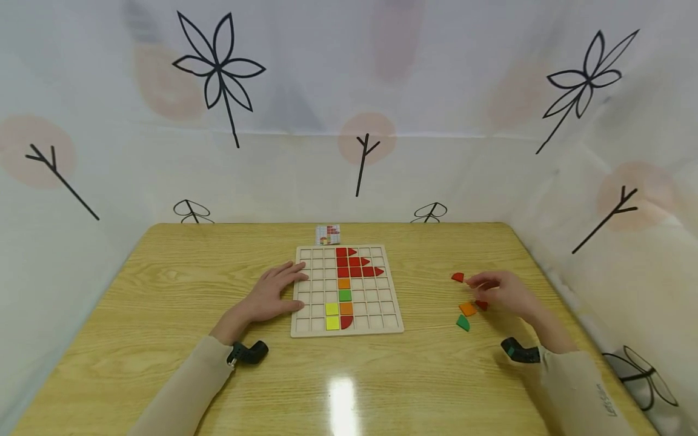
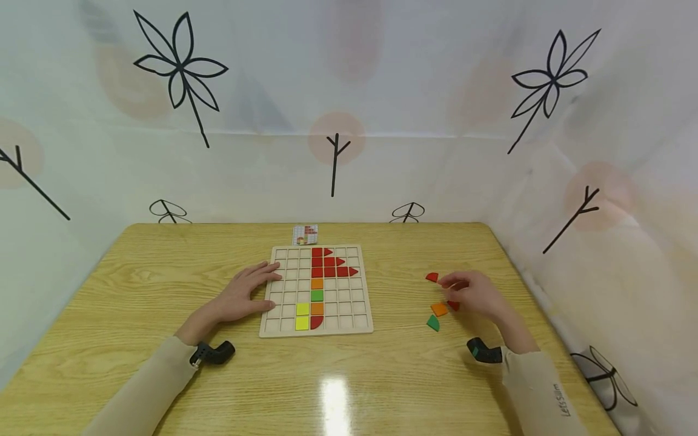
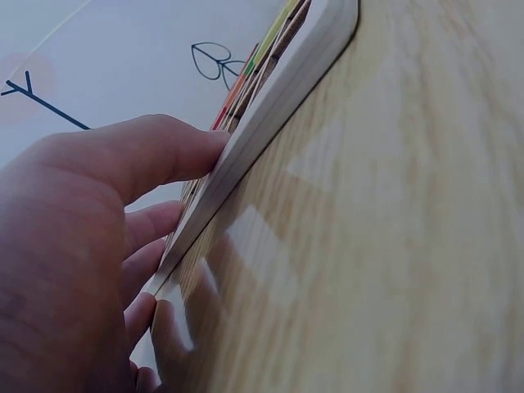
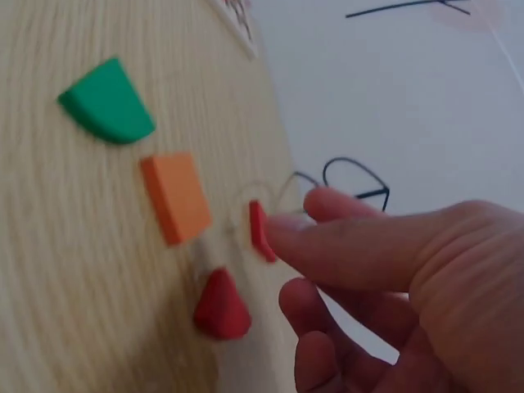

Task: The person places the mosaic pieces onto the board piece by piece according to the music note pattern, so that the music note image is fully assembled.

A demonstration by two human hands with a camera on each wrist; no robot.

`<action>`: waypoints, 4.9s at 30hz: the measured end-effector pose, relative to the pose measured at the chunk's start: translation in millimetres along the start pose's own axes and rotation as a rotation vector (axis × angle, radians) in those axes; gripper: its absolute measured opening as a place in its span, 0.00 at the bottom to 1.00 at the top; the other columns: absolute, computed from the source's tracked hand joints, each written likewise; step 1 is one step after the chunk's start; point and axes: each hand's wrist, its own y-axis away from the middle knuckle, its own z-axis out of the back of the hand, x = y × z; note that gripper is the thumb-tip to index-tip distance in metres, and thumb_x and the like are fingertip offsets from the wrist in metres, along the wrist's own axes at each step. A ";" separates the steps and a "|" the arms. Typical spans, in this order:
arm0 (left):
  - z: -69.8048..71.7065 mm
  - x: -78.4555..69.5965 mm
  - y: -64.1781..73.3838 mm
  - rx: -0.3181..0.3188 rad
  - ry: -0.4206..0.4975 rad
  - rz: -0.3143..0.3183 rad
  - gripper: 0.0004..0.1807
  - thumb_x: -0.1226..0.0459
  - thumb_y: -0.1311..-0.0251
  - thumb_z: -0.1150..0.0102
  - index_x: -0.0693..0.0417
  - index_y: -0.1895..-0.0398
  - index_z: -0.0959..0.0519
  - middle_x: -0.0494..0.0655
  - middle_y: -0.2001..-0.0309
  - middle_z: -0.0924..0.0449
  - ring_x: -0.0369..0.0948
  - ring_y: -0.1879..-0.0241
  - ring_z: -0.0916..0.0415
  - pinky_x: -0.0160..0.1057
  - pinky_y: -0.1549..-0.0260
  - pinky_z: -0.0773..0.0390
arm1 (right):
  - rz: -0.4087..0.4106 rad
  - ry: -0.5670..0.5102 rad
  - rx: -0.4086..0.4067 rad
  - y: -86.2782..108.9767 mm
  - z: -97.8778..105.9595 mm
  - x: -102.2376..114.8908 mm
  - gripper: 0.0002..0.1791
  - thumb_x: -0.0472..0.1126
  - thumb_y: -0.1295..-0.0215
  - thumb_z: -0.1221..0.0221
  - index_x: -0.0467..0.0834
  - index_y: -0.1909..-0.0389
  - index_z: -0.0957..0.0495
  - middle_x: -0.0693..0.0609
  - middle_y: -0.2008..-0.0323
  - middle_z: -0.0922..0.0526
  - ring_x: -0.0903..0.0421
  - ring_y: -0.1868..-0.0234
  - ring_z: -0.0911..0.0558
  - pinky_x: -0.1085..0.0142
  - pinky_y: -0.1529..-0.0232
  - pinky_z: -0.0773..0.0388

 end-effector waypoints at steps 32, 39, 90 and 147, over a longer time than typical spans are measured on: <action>0.2 0.5 -2.0 0.008 -0.030 0.011 0.34 0.48 0.39 0.37 0.49 0.31 0.28 0.46 0.23 0.44 0.53 0.24 0.53 0.65 0.32 0.55 | -0.030 -0.067 0.149 -1.2 -10.7 -20.6 0.13 0.36 0.35 0.35 0.35 0.53 0.23 0.44 0.54 0.23 0.50 0.57 0.27 0.65 0.58 0.27; -0.5 0.8 -1.3 0.009 -0.024 0.005 0.34 0.49 0.39 0.37 0.49 0.31 0.28 0.47 0.24 0.44 0.53 0.24 0.54 0.64 0.31 0.55 | -0.072 -0.110 0.099 -1.6 -11.9 -21.1 0.12 0.39 0.31 0.37 0.36 0.54 0.25 0.44 0.59 0.21 0.49 0.61 0.24 0.64 0.62 0.24; 0.6 -2.0 -0.2 0.000 -0.011 0.004 0.34 0.50 0.40 0.36 0.51 0.31 0.28 0.48 0.24 0.43 0.53 0.24 0.53 0.64 0.31 0.55 | 0.191 -0.219 0.068 -77.9 -164.9 127.4 0.06 0.36 0.37 0.33 0.42 0.60 0.14 0.52 0.61 0.15 0.56 0.63 0.17 0.65 0.59 0.19; 0.8 -2.3 -1.4 -0.011 -0.013 0.019 0.33 0.49 0.41 0.36 0.49 0.33 0.27 0.48 0.24 0.42 0.54 0.24 0.52 0.65 0.32 0.54 | 0.224 -0.131 0.195 -90.6 -191.7 166.7 0.06 0.37 0.32 0.37 0.45 0.57 0.15 0.58 0.64 0.17 0.59 0.63 0.20 0.64 0.59 0.22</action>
